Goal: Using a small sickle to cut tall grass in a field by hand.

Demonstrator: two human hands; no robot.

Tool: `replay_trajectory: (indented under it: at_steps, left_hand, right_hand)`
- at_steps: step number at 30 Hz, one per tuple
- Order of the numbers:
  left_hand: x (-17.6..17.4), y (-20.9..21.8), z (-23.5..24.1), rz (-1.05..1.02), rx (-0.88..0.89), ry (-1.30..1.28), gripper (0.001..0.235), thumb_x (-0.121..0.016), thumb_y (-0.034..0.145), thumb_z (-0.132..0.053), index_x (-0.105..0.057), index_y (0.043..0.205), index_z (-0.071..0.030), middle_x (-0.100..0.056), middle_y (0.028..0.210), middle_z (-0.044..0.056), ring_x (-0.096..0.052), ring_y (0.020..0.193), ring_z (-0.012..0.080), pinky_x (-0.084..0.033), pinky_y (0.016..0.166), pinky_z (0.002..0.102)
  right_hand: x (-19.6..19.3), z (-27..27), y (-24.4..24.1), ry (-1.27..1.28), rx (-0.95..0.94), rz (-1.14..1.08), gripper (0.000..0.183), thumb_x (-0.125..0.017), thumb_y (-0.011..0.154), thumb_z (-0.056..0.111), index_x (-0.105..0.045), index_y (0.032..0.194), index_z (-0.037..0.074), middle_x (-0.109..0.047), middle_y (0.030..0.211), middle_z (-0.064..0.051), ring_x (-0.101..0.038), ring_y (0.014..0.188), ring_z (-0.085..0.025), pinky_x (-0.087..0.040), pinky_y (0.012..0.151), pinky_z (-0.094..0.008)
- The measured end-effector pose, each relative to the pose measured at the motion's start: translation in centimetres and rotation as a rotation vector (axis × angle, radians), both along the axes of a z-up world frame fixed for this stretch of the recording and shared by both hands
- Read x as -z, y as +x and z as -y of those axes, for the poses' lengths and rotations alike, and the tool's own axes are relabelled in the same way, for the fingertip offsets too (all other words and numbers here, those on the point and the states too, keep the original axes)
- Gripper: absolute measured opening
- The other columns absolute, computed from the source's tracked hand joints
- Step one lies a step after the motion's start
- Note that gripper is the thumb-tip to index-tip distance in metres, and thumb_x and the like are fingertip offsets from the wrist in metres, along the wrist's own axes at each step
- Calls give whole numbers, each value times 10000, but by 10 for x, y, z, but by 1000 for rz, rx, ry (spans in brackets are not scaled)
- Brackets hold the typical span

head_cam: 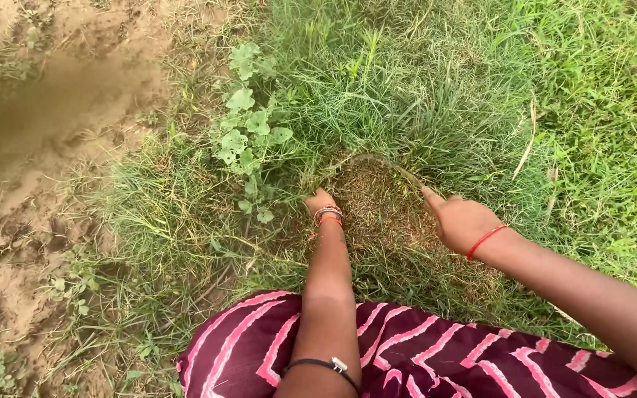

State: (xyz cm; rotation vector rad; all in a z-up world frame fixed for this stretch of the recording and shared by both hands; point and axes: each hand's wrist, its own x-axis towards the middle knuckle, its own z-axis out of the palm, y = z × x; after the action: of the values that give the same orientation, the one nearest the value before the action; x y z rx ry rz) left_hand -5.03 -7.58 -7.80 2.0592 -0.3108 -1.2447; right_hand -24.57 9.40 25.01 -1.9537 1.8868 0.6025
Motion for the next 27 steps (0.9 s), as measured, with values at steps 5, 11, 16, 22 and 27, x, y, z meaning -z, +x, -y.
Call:
replay_trajectory:
  at_steps: [5, 11, 16, 22, 27]
  left_hand:
    - [-42, -2, -10, 33, 31, 11, 865, -620, 986, -569, -292, 1549, 0, -432, 1525, 254, -480, 1342, 466, -418, 1078, 621]
    - [-71, -11, 4, 227, 289, -40, 1133, -625, 818, -809, -380, 1513, 51, -480, 1500, 277, -543, 1319, 452, -449, 1083, 581]
    - [-55, -17, 36, 284, 439, -34, 1196, -659, 616, -882, -621, 1348, 63, -707, 1240, 286, -723, 1101, 415, -583, 941, 524]
    - [20, -28, 59, 437, 370, -117, 909, -879, 711, -532, -558, 1390, -19, -649, 1250, 263, -667, 1077, 435, -550, 863, 556]
    - [-7, -26, 47, 431, 397, -140, 653, -829, 852, -286, -591, 1401, -26, -719, 1161, 244, -730, 998, 382, -593, 852, 481]
  right_hand:
    - [9, 17, 8, -88, 16, -6, 695, -469, 983, 146, -214, 1628, 194, -652, 1099, -261, -713, 918, -386, -593, 820, -477]
    - [44, 63, 38, -100, 7, 18, 808, -546, 873, 1, -233, 1607, 131, -625, 1160, -252, -710, 943, -376, -603, 804, -454]
    - [111, 95, 41, -172, -192, 86, 721, -578, 822, -24, -362, 1510, 7, -678, 1200, -189, -669, 1089, -333, -591, 863, -417]
    - [100, 93, 58, 18, -162, 52, 785, -569, 855, -13, -268, 1579, 15, -681, 1168, -232, -667, 1109, -333, -577, 911, -416]
    - [101, 76, 55, 55, -155, 59, 801, -572, 854, -10, -241, 1584, 1, -685, 1153, -253, -674, 1092, -351, -574, 918, -428]
